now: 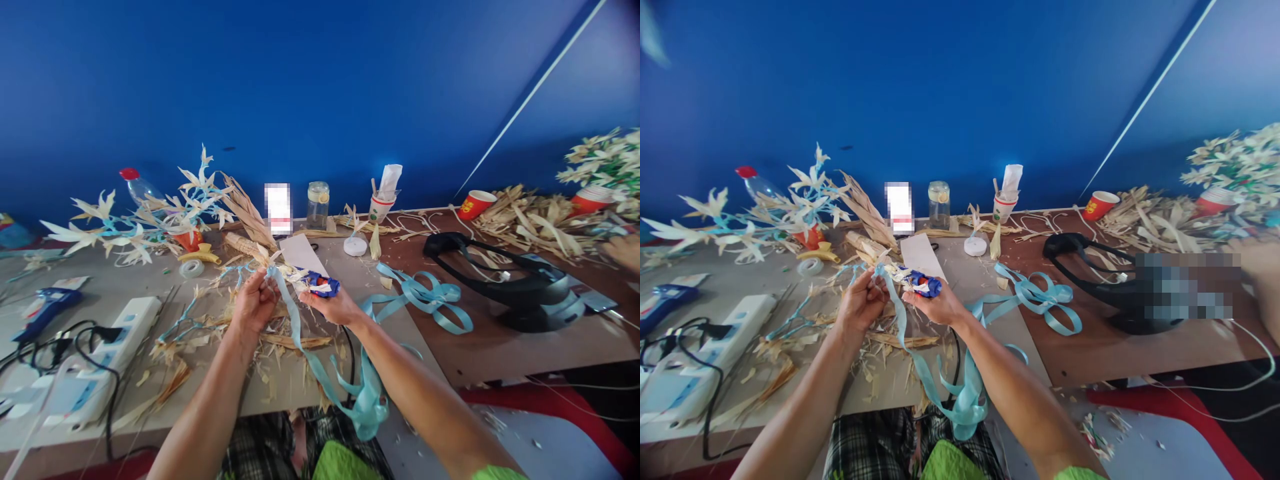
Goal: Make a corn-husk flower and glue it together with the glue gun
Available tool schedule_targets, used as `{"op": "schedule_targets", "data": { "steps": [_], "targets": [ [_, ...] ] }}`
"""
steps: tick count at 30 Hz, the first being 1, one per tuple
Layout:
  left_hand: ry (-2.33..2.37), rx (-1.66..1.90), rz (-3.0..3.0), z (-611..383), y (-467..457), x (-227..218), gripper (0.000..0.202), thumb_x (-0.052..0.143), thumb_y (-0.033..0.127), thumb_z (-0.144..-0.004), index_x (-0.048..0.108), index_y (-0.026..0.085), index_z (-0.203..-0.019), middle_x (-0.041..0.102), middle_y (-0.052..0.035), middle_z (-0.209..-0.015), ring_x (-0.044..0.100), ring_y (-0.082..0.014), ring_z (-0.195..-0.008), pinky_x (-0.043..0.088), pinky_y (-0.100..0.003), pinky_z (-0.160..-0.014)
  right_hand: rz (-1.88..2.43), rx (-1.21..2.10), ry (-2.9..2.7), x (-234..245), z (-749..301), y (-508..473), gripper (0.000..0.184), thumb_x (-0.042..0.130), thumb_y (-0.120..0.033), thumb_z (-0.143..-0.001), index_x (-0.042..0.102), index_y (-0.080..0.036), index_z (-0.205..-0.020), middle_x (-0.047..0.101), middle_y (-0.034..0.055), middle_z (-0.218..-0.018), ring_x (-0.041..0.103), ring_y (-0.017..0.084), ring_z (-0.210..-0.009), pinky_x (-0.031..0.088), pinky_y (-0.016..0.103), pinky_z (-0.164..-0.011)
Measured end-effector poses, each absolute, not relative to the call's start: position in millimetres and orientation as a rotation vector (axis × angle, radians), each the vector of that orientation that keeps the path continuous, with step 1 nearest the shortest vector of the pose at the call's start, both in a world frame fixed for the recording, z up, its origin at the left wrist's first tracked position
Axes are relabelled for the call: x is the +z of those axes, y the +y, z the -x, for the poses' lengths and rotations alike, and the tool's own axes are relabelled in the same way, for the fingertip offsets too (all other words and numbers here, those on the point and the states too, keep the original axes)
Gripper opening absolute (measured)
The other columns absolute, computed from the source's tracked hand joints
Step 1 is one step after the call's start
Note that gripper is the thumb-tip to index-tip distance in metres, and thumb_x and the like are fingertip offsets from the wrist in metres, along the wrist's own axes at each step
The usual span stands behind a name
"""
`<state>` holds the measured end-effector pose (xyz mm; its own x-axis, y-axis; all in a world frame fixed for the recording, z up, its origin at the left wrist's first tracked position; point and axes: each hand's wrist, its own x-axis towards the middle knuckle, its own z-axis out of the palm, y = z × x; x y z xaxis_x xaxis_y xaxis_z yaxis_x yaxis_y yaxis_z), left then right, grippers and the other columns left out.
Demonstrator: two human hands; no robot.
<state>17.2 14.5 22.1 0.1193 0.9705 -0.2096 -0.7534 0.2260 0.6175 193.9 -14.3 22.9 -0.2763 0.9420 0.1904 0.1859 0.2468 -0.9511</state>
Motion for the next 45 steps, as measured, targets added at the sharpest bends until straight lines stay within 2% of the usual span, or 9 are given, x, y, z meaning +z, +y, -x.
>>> {"op": "schedule_targets", "data": {
  "steps": [2, 6, 15, 21, 26, 33, 37, 41, 45],
  "targets": [
    [0.656, 1.302, -0.416, -17.2, 14.6, 21.8, 0.037, 0.07, 0.02, -0.07, 0.036, 0.017, -0.056, 0.03, 0.0106, -0.042, 0.026, -0.0009, -0.034, 0.044, -0.017, -0.05, 1.068, 1.119, -1.654, 22.2, -193.5, -14.6, 0.027, 0.061, -0.042, -0.076, 0.06, -0.016, -0.068, 0.056, -0.0009, -0.061, 0.047, 0.012, -0.062, 0.039, 0.023, -0.058],
    [0.682, 1.313, -0.428, -18.0, 14.8, 23.0, 0.036, 0.071, 0.02, -0.069, 0.037, 0.017, -0.057, 0.031, 0.0108, -0.044, 0.025, 0.0, -0.034, 0.038, -0.014, -0.044, 1.067, 1.14, -1.64, 18.7, -191.1, -13.9, 0.026, 0.062, -0.042, -0.074, 0.061, -0.016, -0.07, 0.056, -0.0012, -0.061, 0.048, 0.013, -0.063, 0.04, 0.023, -0.059],
    [0.676, 1.31, -0.414, -19.4, 12.9, 24.1, 0.037, 0.072, 0.021, -0.068, 0.036, 0.017, -0.057, 0.031, 0.0112, -0.043, 0.027, -0.0001, -0.034, 0.045, -0.017, -0.052, 1.057, 1.178, -1.578, 19.7, -191.7, -14.1, 0.022, 0.063, -0.04, -0.074, 0.062, -0.018, -0.071, 0.056, -0.0013, -0.06, 0.049, 0.013, -0.063, 0.041, 0.023, -0.059],
    [0.703, 1.316, -0.41, -18.1, 15.2, 22.6, 0.035, 0.071, 0.02, -0.068, 0.038, 0.016, -0.058, 0.033, 0.0114, -0.044, 0.027, 0.0005, -0.033, 0.042, -0.015, -0.048, 1.047, 1.183, -1.6, 19.5, -192.7, -13.3, 0.023, 0.063, -0.039, -0.074, 0.059, -0.018, -0.066, 0.051, -0.0027, -0.056, 0.044, 0.011, -0.06, 0.038, 0.022, -0.057],
    [0.685, 1.341, -0.402, -15.0, 16.6, 21.3, 0.037, 0.07, 0.02, -0.069, 0.035, 0.017, -0.057, 0.029, 0.0122, -0.042, 0.026, -0.0001, -0.033, 0.044, -0.017, -0.051, 1.083, 1.198, -1.628, 20.9, -191.5, -13.8, 0.027, 0.062, -0.039, -0.074, 0.052, -0.017, -0.061, 0.044, -0.0047, -0.055, 0.036, 0.008, -0.056, 0.033, 0.02, -0.052],
    [0.659, 1.341, -0.358, -12.8, 17.3, 23.3, 0.038, 0.067, 0.018, -0.071, 0.033, 0.017, -0.055, 0.03, 0.0111, -0.043, 0.027, -0.0005, -0.034, 0.043, -0.018, -0.049, 1.037, 1.205, -1.493, 25.1, -199.2, -12.8, 0.033, 0.067, -0.048, -0.069, 0.055, -0.018, -0.068, 0.053, -0.001, -0.065, 0.046, 0.012, -0.061, 0.04, 0.024, -0.059],
    [0.705, 1.375, -0.363, -13.2, 16.8, 24.2, 0.033, 0.067, 0.018, -0.071, 0.037, 0.017, -0.058, 0.031, 0.0115, -0.044, 0.025, -0.0004, -0.033, 0.044, -0.018, -0.049, 1.198, 0.933, -1.453, 23.1, -208.9, -4.9, 0.034, 0.061, -0.05, -0.074, 0.055, -0.017, -0.08, 0.058, 0.0026, -0.073, 0.052, 0.015, -0.066, 0.044, 0.026, -0.063],
    [0.713, 1.357, -0.434, -14.1, 15.5, 23.9, 0.032, 0.069, 0.02, -0.071, 0.04, 0.016, -0.058, 0.034, 0.0109, -0.046, 0.026, -0.0002, -0.034, 0.045, -0.02, -0.05, 1.657, 0.447, -1.529, 18.9, -218.7, 6.7, 0.031, 0.062, -0.042, -0.074, 0.057, -0.014, -0.089, 0.06, 0.0127, -0.097, 0.059, 0.023, -0.087, 0.045, 0.033, -0.079],
    [0.708, 1.317, -0.506, -17.0, 14.0, 25.2, 0.033, 0.07, 0.021, -0.07, 0.04, 0.017, -0.057, 0.033, 0.0108, -0.045, 0.027, -0.0005, -0.034, 0.045, -0.02, -0.051, 2.086, 0.332, -1.641, 12.4, -227.5, 13.5, 0.042, 0.062, -0.043, -0.075, 0.057, -0.011, -0.103, 0.056, 0.0181, -0.111, 0.059, 0.029, -0.097, 0.042, 0.041, -0.088]
  ]
}}
